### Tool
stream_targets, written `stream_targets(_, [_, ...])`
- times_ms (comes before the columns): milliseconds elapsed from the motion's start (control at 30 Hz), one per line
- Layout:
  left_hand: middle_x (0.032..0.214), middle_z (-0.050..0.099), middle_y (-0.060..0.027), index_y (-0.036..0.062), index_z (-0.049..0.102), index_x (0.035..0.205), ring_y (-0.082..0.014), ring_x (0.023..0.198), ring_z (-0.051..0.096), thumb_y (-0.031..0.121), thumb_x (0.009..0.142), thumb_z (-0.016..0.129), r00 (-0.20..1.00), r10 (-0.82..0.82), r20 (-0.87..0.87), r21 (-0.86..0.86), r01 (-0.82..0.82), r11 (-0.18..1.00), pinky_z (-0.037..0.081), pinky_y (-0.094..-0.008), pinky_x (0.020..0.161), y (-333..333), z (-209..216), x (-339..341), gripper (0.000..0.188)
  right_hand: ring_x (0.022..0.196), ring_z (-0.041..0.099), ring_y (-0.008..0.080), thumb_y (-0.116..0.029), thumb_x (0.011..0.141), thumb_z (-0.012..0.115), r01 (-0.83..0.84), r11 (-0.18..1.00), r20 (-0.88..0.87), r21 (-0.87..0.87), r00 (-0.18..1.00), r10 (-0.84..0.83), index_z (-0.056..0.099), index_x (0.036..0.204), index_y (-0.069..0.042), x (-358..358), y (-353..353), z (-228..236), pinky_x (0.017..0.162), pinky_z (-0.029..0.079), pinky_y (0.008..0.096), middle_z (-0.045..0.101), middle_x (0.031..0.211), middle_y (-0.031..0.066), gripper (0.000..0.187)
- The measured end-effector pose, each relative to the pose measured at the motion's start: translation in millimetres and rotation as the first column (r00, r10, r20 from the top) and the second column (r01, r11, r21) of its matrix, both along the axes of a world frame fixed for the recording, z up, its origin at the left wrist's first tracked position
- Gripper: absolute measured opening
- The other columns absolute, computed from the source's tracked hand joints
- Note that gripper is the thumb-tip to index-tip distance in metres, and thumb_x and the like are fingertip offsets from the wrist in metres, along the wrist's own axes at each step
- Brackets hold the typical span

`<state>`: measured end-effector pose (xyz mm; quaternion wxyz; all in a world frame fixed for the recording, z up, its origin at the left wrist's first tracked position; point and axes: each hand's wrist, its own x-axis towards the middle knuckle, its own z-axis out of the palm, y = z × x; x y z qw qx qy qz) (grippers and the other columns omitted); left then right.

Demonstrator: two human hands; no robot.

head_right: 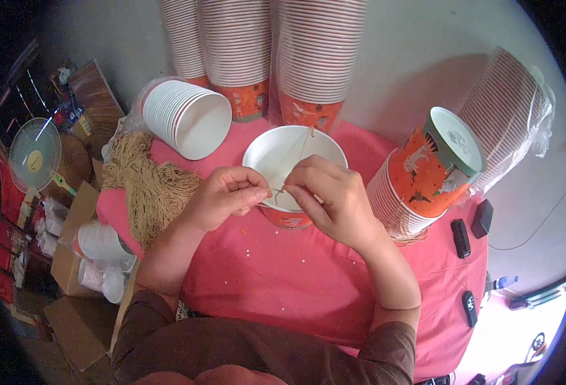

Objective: Tying thin rope handles onto paper buckets for packaging.

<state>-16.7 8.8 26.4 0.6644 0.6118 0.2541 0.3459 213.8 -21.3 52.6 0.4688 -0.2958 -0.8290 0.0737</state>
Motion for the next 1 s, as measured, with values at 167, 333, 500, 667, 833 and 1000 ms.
stream_targets(167, [0.079,0.062,0.0050,-0.0005,0.066,0.102,-0.0003,0.068,0.052,0.010,0.096,0.064,1.000,0.030,0.000,0.055,-0.029,0.998,0.040,-0.0182,0.056,-6.5,0.6,9.2,0.012,0.072,0.066,0.0285,-0.001,0.080,0.071,-0.026,0.999,0.033,-0.027,0.999,0.027,0.067,0.090,-0.004,-2.3,0.0,-3.2,0.061,0.053,0.0372,0.065,0.089,0.0092,0.011])
stream_targets(333, [0.078,0.062,0.0049,-0.0015,0.067,0.102,0.0012,0.069,0.052,0.008,0.095,0.064,0.996,0.081,-0.031,0.142,-0.076,0.987,0.039,-0.0174,0.055,-6.3,-3.8,11.1,0.012,0.071,0.066,0.0283,-0.003,0.080,0.071,-0.013,1.000,0.047,-0.011,0.999,0.014,0.068,0.090,-0.005,-5.2,0.5,-4.9,0.061,0.053,0.0376,0.065,0.089,0.0084,0.011])
stream_targets(500, [0.076,0.062,0.0052,-0.0026,0.068,0.101,0.0014,0.066,0.052,0.005,0.093,0.066,0.995,0.101,0.015,0.191,-0.102,0.976,0.041,-0.0164,0.056,-8.0,-8.3,14.0,0.011,0.071,0.066,0.0283,-0.004,0.080,0.072,0.012,1.000,0.048,-0.017,0.999,-0.011,0.069,0.089,-0.005,-7.0,1.6,-7.7,0.061,0.053,0.0379,0.065,0.089,0.0081,0.010])
stream_targets(667, [0.090,0.069,-0.0019,-0.0036,0.067,0.105,-0.0043,0.079,0.063,0.000,0.091,0.067,0.995,0.096,0.008,0.166,-0.096,0.981,0.050,-0.0184,0.068,-8.0,-9.5,12.8,0.014,0.069,0.065,0.0278,-0.003,0.081,0.071,-0.025,0.998,0.014,-0.056,1.000,0.025,0.068,0.087,-0.003,-8.1,0.0,-8.9,0.061,0.053,0.0366,0.065,0.084,0.0090,0.007])
stream_targets(833, [0.080,0.064,0.0037,-0.0022,0.067,0.100,0.0006,0.067,0.054,-0.001,0.090,0.069,0.988,0.148,-0.040,0.318,-0.128,0.940,0.042,-0.0164,0.056,-10.8,-8.4,12.5,0.011,0.069,0.064,0.0204,-0.003,0.087,0.068,-0.094,0.948,-0.049,-0.305,0.995,0.083,0.066,0.090,0.001,-3.8,-1.3,-4.8,0.061,0.051,0.0334,0.064,0.082,0.0105,0.005])
stream_targets(1000, [0.074,0.056,0.0080,-0.0004,0.066,0.092,0.0024,0.062,0.047,-0.006,0.086,0.068,0.972,0.234,0.019,0.468,-0.216,0.857,0.036,-0.0168,0.052,-14.6,-11.1,17.8,0.009,0.070,0.061,0.0155,-0.005,0.093,0.063,-0.095,0.864,-0.045,-0.495,0.995,0.083,0.064,0.094,0.003,-3.7,-3.1,-5.0,0.062,0.049,0.0315,0.064,0.081,0.0107,0.008])
